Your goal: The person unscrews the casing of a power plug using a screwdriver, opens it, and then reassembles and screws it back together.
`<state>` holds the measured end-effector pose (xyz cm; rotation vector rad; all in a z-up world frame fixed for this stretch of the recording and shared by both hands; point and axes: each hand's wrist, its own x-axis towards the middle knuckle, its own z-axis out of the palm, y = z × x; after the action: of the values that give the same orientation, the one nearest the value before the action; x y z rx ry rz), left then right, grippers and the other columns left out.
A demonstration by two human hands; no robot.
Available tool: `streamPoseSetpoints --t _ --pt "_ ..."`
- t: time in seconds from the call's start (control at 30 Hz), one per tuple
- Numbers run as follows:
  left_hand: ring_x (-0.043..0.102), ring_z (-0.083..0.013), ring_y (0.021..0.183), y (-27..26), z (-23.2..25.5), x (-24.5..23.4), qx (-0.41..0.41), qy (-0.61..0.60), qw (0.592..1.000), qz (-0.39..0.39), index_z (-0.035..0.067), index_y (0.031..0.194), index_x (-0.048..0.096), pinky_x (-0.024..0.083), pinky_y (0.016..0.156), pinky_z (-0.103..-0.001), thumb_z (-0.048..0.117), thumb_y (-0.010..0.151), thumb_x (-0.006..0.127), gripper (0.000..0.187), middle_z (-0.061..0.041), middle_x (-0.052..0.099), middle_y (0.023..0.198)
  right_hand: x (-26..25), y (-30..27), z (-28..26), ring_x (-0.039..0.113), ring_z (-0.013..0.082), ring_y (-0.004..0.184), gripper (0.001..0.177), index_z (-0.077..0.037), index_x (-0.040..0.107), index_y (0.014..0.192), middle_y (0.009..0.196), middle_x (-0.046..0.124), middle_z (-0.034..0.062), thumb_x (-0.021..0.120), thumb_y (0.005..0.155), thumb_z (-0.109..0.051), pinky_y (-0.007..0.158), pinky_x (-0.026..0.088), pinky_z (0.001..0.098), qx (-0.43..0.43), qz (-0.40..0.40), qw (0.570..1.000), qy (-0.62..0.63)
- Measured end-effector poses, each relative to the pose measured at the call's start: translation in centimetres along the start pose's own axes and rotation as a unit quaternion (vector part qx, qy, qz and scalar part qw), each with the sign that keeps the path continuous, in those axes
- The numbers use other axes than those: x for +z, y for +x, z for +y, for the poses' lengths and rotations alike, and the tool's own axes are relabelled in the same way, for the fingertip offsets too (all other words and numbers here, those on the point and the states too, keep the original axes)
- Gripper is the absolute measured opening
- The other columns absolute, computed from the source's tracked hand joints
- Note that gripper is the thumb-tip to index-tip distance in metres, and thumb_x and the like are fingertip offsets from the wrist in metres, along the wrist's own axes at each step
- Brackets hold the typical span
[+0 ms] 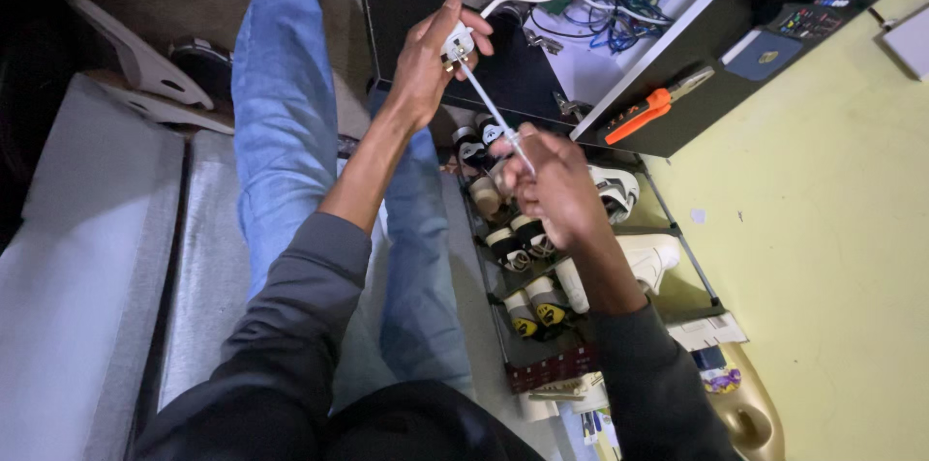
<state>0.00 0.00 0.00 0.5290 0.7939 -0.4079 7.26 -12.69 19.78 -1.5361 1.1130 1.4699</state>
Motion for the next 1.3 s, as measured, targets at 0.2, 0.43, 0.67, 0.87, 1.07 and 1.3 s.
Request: streamPoseSetpoints --t 0.2,0.43,0.67,0.87,1.07,1.3 --pt "0.057 -0.0123 0.066 0.0 0.2 0.5 -0.017 -0.036 0.999 -0.007 0.002 0.104 0.069 0.044 0.056 -0.027 0.047 0.109 0.043 0.051 -0.008 0.068 0.084 -1.5 0.6 1.2 0.045 0.0065 0.054 0.039 0.001 0.064 0.097 0.072 0.056 -0.0007 0.055 0.109 -0.034 0.045 0.036 0.0215 0.048 0.009 0.992 0.119" --pt "0.059 -0.0151 0.068 0.5 0.0 0.2 -0.062 -0.127 0.99 -0.005 0.001 0.108 0.067 0.046 0.06 -0.029 0.046 0.11 0.039 0.053 -0.01 0.068 0.085 0.7 0.4 1.3 0.068 0.0055 0.068 0.02 0.003 0.069 0.101 0.081 0.075 0.0072 0.072 0.098 -0.017 0.059 0.052 0.0203 -0.25 0.156 0.94 -0.17" --pt "0.059 -0.0151 0.069 0.4 -0.2 -0.4 -0.08 -0.163 0.983 -0.002 0.002 0.108 0.066 0.046 0.059 -0.028 0.048 0.111 0.035 0.055 -0.01 0.067 0.084 1.9 -1.1 0.3 0.061 0.0031 0.067 0.029 0.0 0.072 0.123 0.079 0.072 0.0033 0.071 0.099 -0.015 0.056 0.048 0.0202 -0.269 0.166 0.923 -0.221" --pt "0.058 -0.0128 0.069 0.5 -0.1 -0.5 -0.074 -0.144 0.987 -0.015 0.002 0.109 0.067 0.044 0.059 -0.027 0.048 0.111 0.035 0.056 -0.009 0.067 0.084 2.0 -1.6 -0.8 0.058 0.0037 0.067 0.025 0.0 0.074 0.119 0.079 0.072 0.0027 0.073 0.097 -0.011 0.057 0.047 0.0213 -0.312 0.173 0.897 -0.261" --pt "0.057 -0.0107 0.067 0.4 -0.1 -0.3 -0.059 -0.113 0.992 -0.009 0.003 0.108 0.068 0.044 0.058 -0.026 0.051 0.109 0.04 0.056 -0.007 0.067 0.082 2.1 -1.6 -1.2 0.058 0.0055 0.063 0.025 -0.001 0.075 0.119 0.077 0.072 0.0048 0.073 0.097 -0.012 0.054 0.045 0.023 -0.311 0.18 0.885 -0.295" --pt "0.055 -0.0095 0.068 0.3 0.1 -0.2 -0.056 -0.094 0.994 -0.006 0.003 0.107 0.069 0.043 0.059 -0.025 0.052 0.108 0.044 0.055 -0.005 0.066 0.083 2.0 -1.7 -1.2 0.059 0.005 0.065 0.025 -0.001 0.075 0.118 0.083 0.074 0.0051 0.074 0.096 -0.012 0.056 0.047 0.0232 -0.322 0.18 0.883 -0.292"
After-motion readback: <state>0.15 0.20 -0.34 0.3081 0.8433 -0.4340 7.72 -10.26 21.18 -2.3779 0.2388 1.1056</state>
